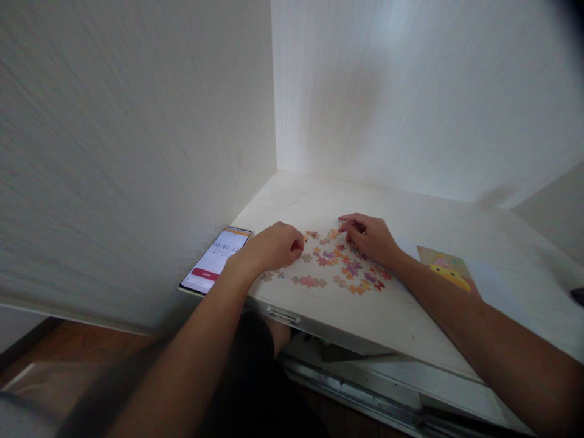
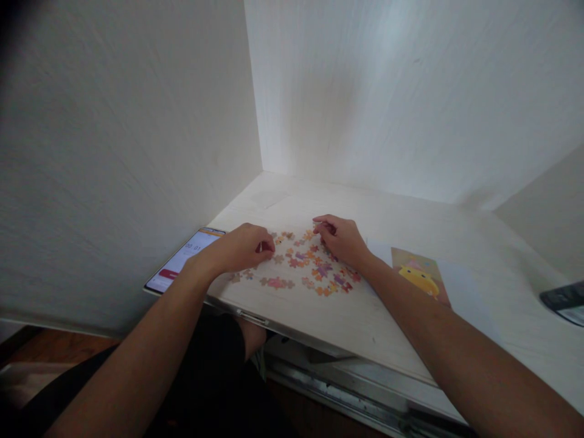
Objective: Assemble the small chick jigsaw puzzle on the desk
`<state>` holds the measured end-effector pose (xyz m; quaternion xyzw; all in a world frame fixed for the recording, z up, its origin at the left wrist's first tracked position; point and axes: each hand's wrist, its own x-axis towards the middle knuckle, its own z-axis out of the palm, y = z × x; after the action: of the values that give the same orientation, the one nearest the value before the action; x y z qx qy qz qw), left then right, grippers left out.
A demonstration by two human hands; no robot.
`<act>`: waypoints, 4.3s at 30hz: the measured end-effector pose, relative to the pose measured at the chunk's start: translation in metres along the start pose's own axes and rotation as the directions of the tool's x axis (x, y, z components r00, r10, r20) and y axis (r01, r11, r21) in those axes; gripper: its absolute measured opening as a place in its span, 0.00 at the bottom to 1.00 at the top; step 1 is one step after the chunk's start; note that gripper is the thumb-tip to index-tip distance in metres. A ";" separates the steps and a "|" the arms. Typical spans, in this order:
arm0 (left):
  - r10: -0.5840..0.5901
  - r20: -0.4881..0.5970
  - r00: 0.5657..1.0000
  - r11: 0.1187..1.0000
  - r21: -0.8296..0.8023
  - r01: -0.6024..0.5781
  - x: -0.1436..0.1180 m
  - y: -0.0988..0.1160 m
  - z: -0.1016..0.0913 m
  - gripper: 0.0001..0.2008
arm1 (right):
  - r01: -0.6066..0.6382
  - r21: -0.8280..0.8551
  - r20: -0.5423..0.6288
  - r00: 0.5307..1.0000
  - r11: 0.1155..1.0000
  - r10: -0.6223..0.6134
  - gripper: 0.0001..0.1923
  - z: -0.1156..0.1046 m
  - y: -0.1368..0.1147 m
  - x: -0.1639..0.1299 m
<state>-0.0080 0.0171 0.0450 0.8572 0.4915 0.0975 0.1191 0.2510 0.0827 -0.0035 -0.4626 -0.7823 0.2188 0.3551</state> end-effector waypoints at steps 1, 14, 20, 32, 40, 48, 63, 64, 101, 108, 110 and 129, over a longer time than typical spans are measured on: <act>0.006 -0.028 1.000 1.000 0.012 -0.006 0.001 0.003 0.001 0.09 | 0.004 -0.003 0.000 1.000 1.000 -0.004 0.16 0.000 0.000 0.000; 0.070 -0.171 0.983 0.994 0.096 -0.054 0.015 0.008 0.033 0.16 | 0.027 -0.039 -0.021 0.999 0.999 -0.028 0.18 0.001 0.006 0.002; 0.082 -0.204 0.976 0.992 0.112 -0.060 0.018 0.010 0.036 0.14 | 0.009 0.005 -0.014 1.000 1.000 -0.009 0.17 0.002 0.006 0.001; 0.016 -0.326 0.945 0.999 0.047 0.000 0.024 0.010 0.047 0.07 | 0.060 -0.064 -0.019 0.998 0.996 -0.061 0.16 0.001 0.003 0.002; 0.037 -0.362 0.931 0.998 -0.033 -0.053 0.023 0.009 0.050 0.18 | 0.064 -0.058 -0.022 0.998 0.996 -0.066 0.16 0.002 0.004 0.003; 0.069 -0.335 0.940 0.997 0.042 -0.059 0.023 0.007 0.050 0.11 | 0.082 -0.059 -0.032 0.996 0.995 -0.084 0.16 0.002 0.007 0.004; 0.044 -0.345 0.937 0.996 0.084 -0.016 0.024 0.006 0.051 0.09 | 0.077 -0.033 -0.032 0.996 0.996 -0.078 0.15 0.002 0.004 0.003; 0.039 -0.347 0.937 0.997 0.082 -0.011 0.024 0.006 0.051 0.09 | 0.076 -0.035 -0.031 0.997 0.997 -0.077 0.15 0.002 0.004 0.003; -0.171 -0.410 0.896 0.967 0.106 0.233 0.026 0.001 0.048 0.10 | 0.067 0.060 -0.043 0.997 0.996 -0.065 0.10 0.004 0.008 0.005; -0.159 -0.406 0.900 0.964 0.131 0.230 0.025 0.001 0.047 0.10 | 0.047 0.102 -0.060 0.997 0.994 -0.041 0.11 0.001 0.007 0.007; -0.153 -0.406 0.901 0.965 0.135 0.225 0.025 0.001 0.047 0.11 | 0.047 0.118 -0.083 0.996 0.992 -0.037 0.11 -0.001 0.007 0.008; -0.141 -0.428 0.893 0.968 0.129 0.214 0.021 -0.002 0.045 0.09 | -0.034 0.297 -0.195 0.976 0.954 0.096 0.14 -0.021 0.030 0.022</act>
<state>0.0139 0.0310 0.0026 0.7751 0.5886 0.2233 -0.0542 0.2773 0.1166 -0.0023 -0.4510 -0.6845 0.2942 0.4914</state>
